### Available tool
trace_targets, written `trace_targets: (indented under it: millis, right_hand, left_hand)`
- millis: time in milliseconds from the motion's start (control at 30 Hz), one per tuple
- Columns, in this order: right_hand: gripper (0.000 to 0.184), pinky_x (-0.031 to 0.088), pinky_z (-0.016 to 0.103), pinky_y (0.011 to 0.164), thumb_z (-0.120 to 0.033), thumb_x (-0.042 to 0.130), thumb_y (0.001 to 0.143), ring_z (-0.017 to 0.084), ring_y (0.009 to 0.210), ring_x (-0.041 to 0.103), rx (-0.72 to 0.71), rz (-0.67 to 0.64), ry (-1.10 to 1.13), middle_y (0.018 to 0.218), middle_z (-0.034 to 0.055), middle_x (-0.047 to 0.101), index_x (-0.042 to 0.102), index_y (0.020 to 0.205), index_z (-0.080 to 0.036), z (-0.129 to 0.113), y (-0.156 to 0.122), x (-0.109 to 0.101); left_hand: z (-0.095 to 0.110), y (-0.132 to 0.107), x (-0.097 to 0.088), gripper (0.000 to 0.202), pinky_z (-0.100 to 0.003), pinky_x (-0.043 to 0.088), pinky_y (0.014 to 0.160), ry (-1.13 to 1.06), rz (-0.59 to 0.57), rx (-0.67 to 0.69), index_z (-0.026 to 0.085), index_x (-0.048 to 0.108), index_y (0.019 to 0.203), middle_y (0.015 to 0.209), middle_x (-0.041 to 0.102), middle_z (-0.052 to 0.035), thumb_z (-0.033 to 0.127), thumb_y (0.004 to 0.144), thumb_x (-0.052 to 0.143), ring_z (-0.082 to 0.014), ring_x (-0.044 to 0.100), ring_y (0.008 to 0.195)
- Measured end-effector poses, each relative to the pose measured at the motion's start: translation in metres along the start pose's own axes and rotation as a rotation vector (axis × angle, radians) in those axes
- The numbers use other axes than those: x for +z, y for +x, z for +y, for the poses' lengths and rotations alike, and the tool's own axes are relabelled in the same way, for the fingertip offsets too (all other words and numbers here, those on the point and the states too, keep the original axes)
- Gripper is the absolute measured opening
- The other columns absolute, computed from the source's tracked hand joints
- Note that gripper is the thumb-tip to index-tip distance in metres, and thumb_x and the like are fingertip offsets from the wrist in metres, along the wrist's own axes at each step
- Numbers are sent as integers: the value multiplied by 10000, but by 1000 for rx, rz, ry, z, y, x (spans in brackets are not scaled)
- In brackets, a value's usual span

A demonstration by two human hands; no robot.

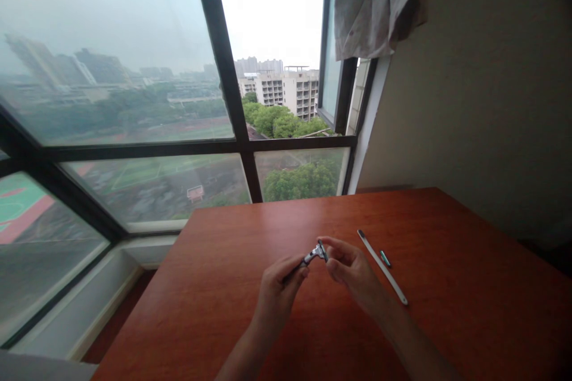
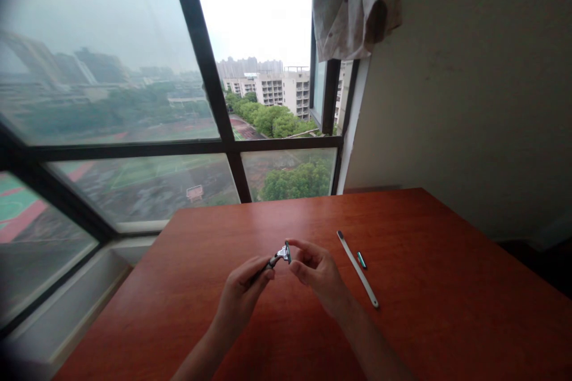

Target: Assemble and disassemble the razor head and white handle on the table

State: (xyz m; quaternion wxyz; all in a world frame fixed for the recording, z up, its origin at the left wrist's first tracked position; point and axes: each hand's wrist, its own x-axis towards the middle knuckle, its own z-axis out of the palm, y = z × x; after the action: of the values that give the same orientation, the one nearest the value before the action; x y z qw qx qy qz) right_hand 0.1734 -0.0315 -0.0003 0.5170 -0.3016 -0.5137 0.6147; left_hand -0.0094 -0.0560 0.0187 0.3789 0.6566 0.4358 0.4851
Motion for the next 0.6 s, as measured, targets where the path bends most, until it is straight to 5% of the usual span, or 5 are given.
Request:
trace_targets:
  millis: [400, 600]
  right_hand:
    - [466, 212, 206, 442, -436, 714, 755, 72, 502, 297, -4, 21, -71, 619, -52, 396, 630, 1135, -180, -4, 3, -1]
    - [496, 234, 199, 424, -456, 694, 767, 68, 470, 316, 6, 55, -93, 586, -60, 414, 609, 1163, -170, -2, 4, 1]
  left_hand:
    - [-5, 0, 2, 251, -251, 443, 652, -3, 49, -32, 160, 737, 966, 792, 674, -61, 332, 820, 627, -184, 562, 715]
    - [-11, 0, 2, 336, -217, 365, 522, -168, 78, -201, 131, 725, 959, 668, 610, -27, 414, 791, 653, -129, 481, 577]
